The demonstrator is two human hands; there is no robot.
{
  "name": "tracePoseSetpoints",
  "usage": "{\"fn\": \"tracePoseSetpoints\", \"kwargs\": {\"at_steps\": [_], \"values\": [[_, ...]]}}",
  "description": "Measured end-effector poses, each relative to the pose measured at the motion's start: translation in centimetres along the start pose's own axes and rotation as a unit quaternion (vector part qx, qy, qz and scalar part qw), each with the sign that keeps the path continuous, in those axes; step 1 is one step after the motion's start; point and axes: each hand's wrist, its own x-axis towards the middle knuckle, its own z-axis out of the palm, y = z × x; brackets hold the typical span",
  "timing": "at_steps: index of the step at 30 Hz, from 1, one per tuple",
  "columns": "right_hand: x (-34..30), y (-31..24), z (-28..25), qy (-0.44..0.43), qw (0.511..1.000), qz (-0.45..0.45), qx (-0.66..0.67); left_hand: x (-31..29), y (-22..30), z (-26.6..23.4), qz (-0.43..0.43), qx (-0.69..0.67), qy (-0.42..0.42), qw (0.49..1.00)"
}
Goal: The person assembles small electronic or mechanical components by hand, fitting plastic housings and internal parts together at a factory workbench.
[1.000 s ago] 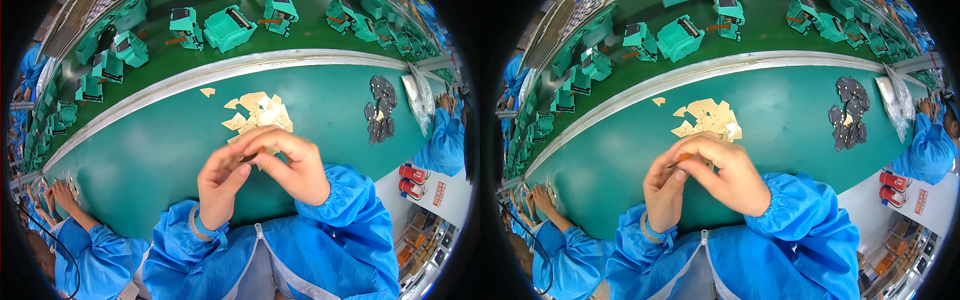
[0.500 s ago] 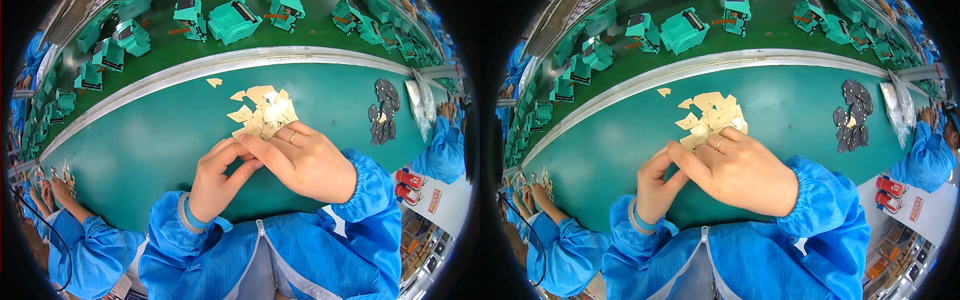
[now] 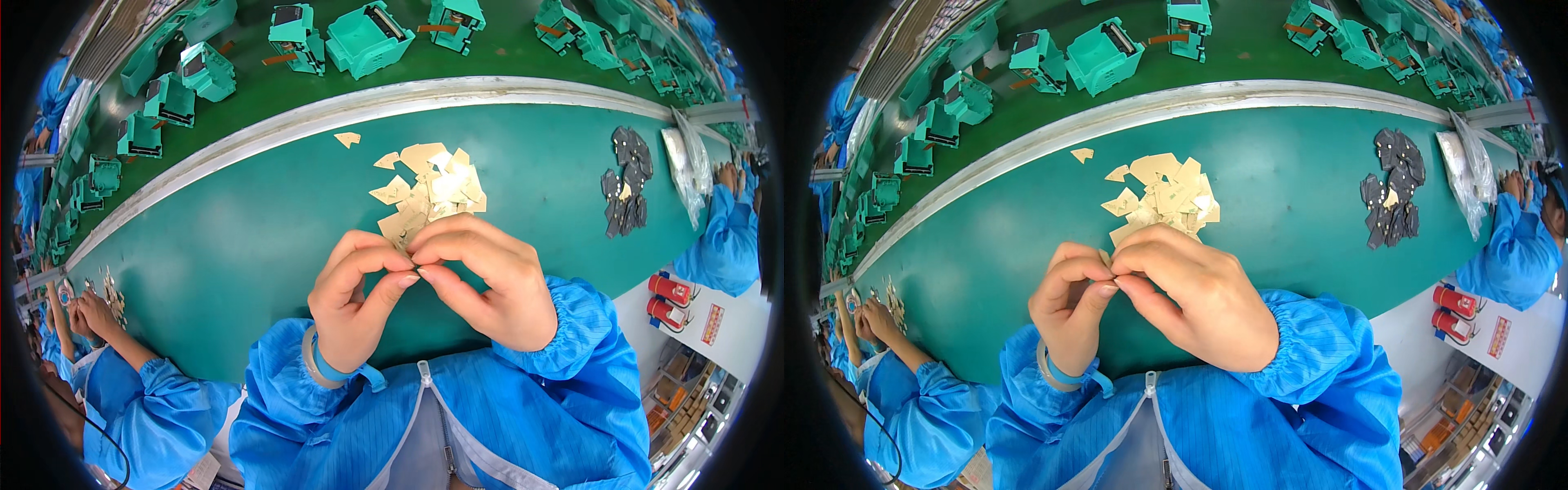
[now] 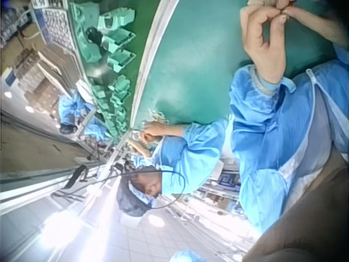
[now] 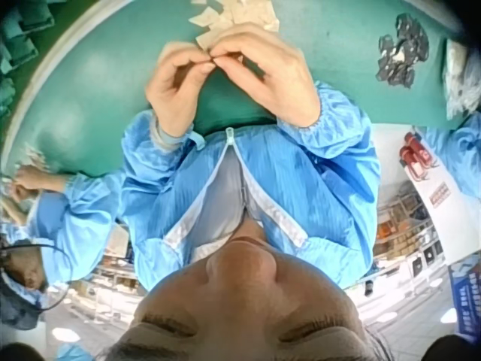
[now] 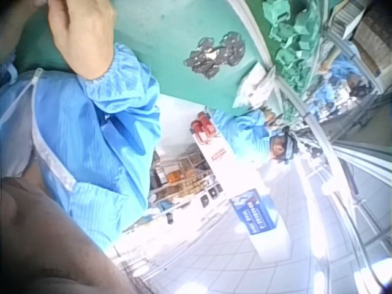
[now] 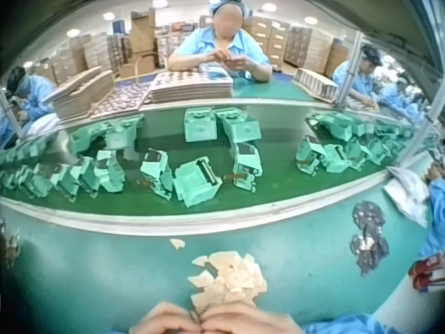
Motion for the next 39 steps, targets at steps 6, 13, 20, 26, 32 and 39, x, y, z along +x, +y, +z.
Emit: {"fn": "tracePoseSetpoints", "kwargs": {"at_steps": [6, 13, 20, 26, 32, 39], "values": [[0.0, 0.6, -0.1, -0.006, 0.999, 0.006, 0.05, -0.3, -0.2, 0.3, 0.027, 0.037, 0.01, 0.999], [0.0, 0.9, 0.1, 0.02, 0.999, -0.013, 0.049, -0.1, -0.5, 0.7, 0.013, -0.031, 0.01, 0.999], [0.6, 1.7, -0.6, 0.062, 0.998, 0.005, -0.005, -0.2, -1.0, 0.1, -0.013, -0.077, 0.04, 0.996], [1.3, 2.4, -2.7, -0.142, 0.964, 0.185, -0.126, 1.3, -1.0, -3.0, 0.135, 0.098, -0.03, 0.986], [1.8, 3.5, -3.4, -0.134, 0.982, -0.065, -0.119, 3.3, -0.2, -3.6, 0.165, 0.241, -0.184, 0.939], [1.5, 0.4, -1.9, -0.18, 0.979, -0.094, -0.008, 5.1, 0.1, -3.4, 0.197, 0.247, -0.22, 0.923]]}}
